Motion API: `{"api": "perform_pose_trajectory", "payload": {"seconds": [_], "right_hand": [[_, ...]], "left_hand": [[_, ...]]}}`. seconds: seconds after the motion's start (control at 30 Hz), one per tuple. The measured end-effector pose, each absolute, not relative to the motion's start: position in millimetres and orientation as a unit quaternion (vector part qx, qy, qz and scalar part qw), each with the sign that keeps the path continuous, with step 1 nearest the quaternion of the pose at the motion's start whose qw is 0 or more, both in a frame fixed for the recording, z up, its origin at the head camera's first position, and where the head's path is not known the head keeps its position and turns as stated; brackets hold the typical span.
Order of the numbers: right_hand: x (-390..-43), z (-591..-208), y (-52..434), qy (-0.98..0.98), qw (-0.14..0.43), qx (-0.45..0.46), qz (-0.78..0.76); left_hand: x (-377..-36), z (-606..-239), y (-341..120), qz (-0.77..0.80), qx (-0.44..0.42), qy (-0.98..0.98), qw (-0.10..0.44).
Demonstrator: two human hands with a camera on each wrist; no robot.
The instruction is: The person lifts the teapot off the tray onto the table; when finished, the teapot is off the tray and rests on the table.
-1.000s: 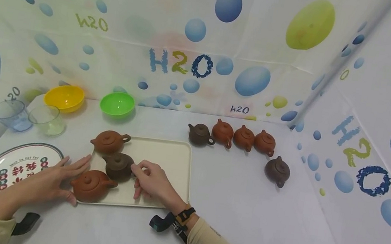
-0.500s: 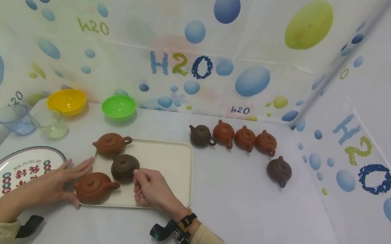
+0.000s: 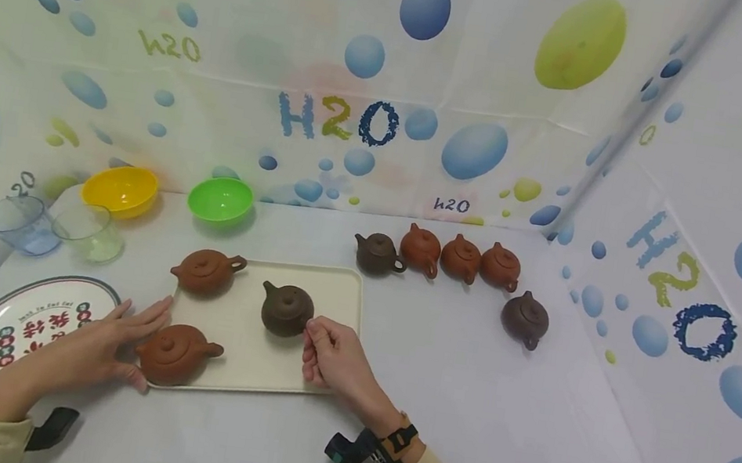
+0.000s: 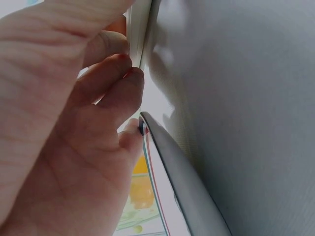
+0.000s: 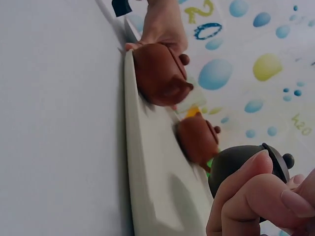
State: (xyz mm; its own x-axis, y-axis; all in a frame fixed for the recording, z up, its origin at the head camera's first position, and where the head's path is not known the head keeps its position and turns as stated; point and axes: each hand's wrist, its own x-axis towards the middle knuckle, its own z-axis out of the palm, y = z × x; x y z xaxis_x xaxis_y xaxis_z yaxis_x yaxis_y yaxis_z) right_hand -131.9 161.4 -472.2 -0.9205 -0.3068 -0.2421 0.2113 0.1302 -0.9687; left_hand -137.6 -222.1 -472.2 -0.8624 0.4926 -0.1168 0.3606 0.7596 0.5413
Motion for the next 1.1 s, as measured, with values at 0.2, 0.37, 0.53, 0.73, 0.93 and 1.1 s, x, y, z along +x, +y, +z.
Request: {"api": "perform_pose_trajectory", "payload": {"seconds": [0.2,0.37,0.53,0.73,0.93,1.1], "right_hand": [[-126,-466,193,0.734,0.161,0.007,-0.659],[-121,-465,226,0.741,0.125,0.048,-0.658],[-118,-468,261,0.751,0.075,0.094,-0.649],[-118,-473,305,0.771,0.013,0.141,-0.62],[-115,-476,345,0.78,-0.007,0.18,-0.599],[-114,-481,366,0.765,-0.014,0.207,-0.609]], "left_hand": [[-140,-475,-225,0.275,0.232,0.924,0.129],[-139,-475,-223,0.288,0.233,0.92,0.13],[-138,-475,-223,0.275,0.237,0.923,0.125],[-139,-475,-225,0.27,0.241,0.925,0.117],[-139,-476,-224,0.27,0.242,0.925,0.119],[-139,-478,-224,0.264,0.236,0.928,0.12]]}}
